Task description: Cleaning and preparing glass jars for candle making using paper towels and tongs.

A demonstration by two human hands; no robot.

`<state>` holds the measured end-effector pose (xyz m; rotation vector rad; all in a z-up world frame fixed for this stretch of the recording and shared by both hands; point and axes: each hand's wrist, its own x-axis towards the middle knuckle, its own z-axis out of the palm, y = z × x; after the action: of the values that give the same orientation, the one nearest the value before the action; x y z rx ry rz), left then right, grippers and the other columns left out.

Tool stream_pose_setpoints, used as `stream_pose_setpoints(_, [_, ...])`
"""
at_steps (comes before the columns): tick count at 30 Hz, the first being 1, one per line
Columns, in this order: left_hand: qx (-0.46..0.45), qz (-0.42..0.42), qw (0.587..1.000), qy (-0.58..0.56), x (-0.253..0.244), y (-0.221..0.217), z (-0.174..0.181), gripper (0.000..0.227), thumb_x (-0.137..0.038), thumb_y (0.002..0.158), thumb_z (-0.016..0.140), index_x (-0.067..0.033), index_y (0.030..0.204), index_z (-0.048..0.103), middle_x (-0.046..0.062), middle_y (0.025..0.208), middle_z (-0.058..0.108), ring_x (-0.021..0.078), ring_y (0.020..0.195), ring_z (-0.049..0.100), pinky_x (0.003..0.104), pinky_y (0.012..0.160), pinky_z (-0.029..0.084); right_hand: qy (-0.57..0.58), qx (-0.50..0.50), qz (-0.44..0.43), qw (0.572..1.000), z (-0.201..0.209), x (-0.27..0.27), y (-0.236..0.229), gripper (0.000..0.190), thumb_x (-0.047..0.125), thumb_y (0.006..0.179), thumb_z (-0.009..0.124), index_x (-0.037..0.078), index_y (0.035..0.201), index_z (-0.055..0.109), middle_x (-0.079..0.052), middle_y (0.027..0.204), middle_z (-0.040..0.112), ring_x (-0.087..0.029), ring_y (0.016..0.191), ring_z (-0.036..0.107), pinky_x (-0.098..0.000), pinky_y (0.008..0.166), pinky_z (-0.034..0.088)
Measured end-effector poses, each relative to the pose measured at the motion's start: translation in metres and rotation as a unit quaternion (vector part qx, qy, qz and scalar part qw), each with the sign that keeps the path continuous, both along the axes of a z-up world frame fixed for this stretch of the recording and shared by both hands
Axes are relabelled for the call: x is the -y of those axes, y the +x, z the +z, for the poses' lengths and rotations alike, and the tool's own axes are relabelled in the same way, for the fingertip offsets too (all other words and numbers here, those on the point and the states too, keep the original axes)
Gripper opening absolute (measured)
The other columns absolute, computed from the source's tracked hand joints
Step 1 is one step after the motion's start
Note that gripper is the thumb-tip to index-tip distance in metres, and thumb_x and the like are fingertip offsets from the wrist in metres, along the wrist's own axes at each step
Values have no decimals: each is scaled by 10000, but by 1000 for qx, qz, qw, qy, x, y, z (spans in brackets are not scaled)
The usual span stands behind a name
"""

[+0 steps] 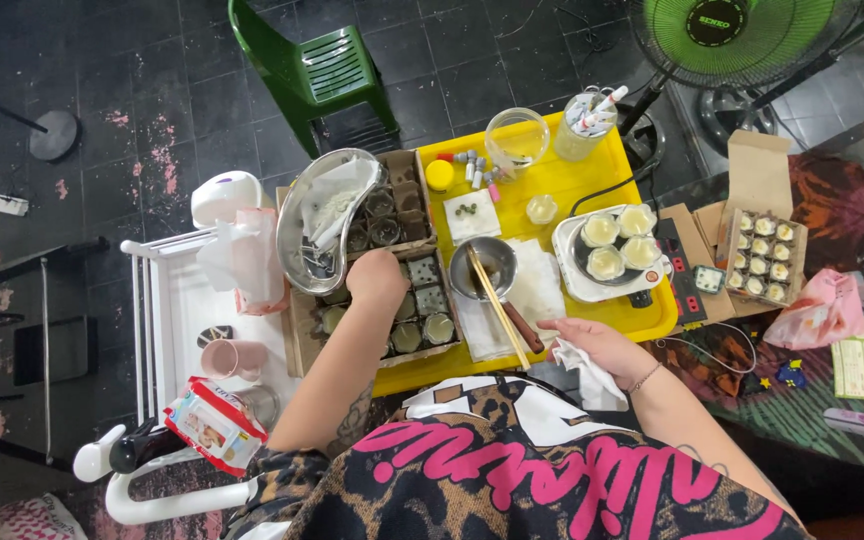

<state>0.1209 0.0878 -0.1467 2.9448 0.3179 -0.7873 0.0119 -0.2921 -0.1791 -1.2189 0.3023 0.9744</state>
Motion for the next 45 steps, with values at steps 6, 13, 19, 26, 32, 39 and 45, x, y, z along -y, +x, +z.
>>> stream_pose_setpoints(6, [-9, 31, 999, -7, 3, 1, 9, 442, -363, 779, 870, -53, 1066, 741, 114, 1094, 732, 301, 998, 715, 420, 769, 600, 14, -8, -34, 999, 3, 7, -6, 451, 320, 1031, 517, 81, 1395, 637, -23, 841, 720, -90, 752, 675, -242, 695, 531])
stream_pose_setpoints(13, [4, 39, 999, 9, 5, -6, 12, 476, -398, 772, 871, -50, 1065, 730, 112, 1057, 742, 295, 944, 733, 413, 730, 615, 27, -7, -45, 999, 7, 8, -11, 449, 326, 1020, 533, 94, 1391, 635, -34, 842, 729, -87, 744, 671, -237, 683, 528])
stream_pose_setpoints(19, [66, 35, 997, -12, 2, -24, 51, 498, -453, 755, 855, -51, 1028, 747, 131, 1046, 738, 302, 965, 719, 405, 798, 590, 39, -16, -74, 996, 7, 19, -18, 460, 327, 1020, 544, 72, 1393, 634, -2, 832, 714, -81, 760, 686, -230, 697, 528])
stream_pose_setpoints(26, [216, -6, 959, -182, -16, -48, 128, 470, -439, 719, 858, -70, 1003, 791, 140, 1009, 693, 294, 955, 682, 405, 857, 538, 2, 9, -74, 997, 29, 25, -17, 449, 317, 1028, 509, 65, 1378, 633, -17, 814, 719, -46, 591, 587, -200, 490, 456])
stream_pose_setpoints(32, [141, 21, 906, -399, -6, -53, 161, 374, -300, 813, 813, -30, 1063, 749, 83, 980, 749, 159, 865, 710, 294, 781, 559, 77, 6, -72, 994, 46, 15, -13, 440, 327, 1045, 473, 26, 1326, 627, -28, 824, 691, -59, 582, 586, -210, 466, 455])
stream_pose_setpoints(39, [69, 76, 752, -651, 15, -43, 111, 391, -149, 891, 760, 53, 1206, 649, -6, 978, 728, 68, 857, 685, 225, 755, 566, 242, 73, -94, 963, 69, 2, -5, 411, 261, 1073, 516, -56, 1310, 625, -22, 788, 631, -53, 576, 576, -209, 493, 464])
stream_pose_setpoints(45, [98, 102, 823, -550, 52, -40, 113, 401, -212, 875, 775, -48, 1222, 662, 5, 792, 674, 65, 708, 627, 221, 628, 502, 99, 63, -40, 992, 111, -32, 2, 586, 105, 962, 608, 39, 1536, 508, 32, 872, 647, -22, 686, 548, -193, 585, 432])
